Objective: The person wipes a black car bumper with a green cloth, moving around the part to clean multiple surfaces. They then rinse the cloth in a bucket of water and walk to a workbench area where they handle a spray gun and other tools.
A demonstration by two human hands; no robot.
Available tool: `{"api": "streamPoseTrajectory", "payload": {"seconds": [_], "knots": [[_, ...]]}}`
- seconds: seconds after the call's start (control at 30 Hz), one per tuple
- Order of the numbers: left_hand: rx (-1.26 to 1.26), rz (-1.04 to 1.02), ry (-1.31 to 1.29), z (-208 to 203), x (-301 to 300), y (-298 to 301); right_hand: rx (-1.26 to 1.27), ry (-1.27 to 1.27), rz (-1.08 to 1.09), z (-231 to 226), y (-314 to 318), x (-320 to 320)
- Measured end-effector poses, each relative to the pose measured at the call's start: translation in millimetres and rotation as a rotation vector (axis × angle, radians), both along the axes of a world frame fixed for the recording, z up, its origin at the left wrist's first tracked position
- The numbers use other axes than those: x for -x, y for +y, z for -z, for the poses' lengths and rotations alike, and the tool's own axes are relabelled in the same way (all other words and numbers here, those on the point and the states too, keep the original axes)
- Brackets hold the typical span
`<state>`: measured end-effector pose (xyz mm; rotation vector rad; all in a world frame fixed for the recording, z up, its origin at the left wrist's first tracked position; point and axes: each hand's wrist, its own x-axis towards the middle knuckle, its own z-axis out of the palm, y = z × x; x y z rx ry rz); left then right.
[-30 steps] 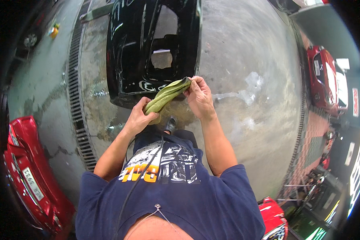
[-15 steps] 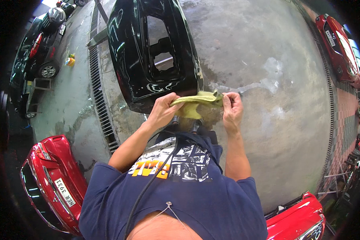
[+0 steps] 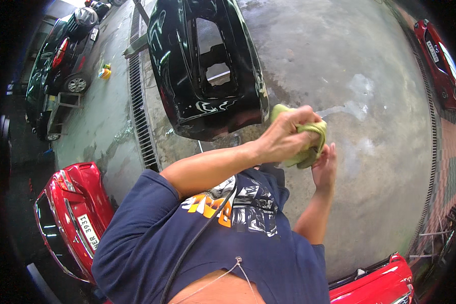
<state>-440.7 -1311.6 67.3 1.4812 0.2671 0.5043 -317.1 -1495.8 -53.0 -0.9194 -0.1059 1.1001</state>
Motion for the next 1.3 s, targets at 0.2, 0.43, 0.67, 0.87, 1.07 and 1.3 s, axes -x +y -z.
{"api": "streamPoseTrajectory", "payload": {"seconds": [0.2, 0.43, 0.67, 0.87, 1.07, 1.3], "knots": [[-0.215, 0.355, 0.188, 16, 32, 7, -0.179, 0.100, -0.009, 47, 58, 40], [0.031, -0.153, 0.402, 65, 194, 79, 0.083, -0.697, 0.000, -34, 210, 33], [0.366, -1.239, 0.551, 145, 370, 129, 0.229, -2.437, -0.441, -37, 403, 34], [0.554, -1.214, 0.671, 182, 404, 160, 0.179, -2.499, -0.937, 76, 321, 62], [0.539, -0.959, 0.672, 193, 366, 228, 0.048, -1.916, -0.298, 87, 302, 167], [0.494, -0.780, 0.895, 197, 343, 270, 0.122, -1.814, -0.301, 91, 336, 219]]}}
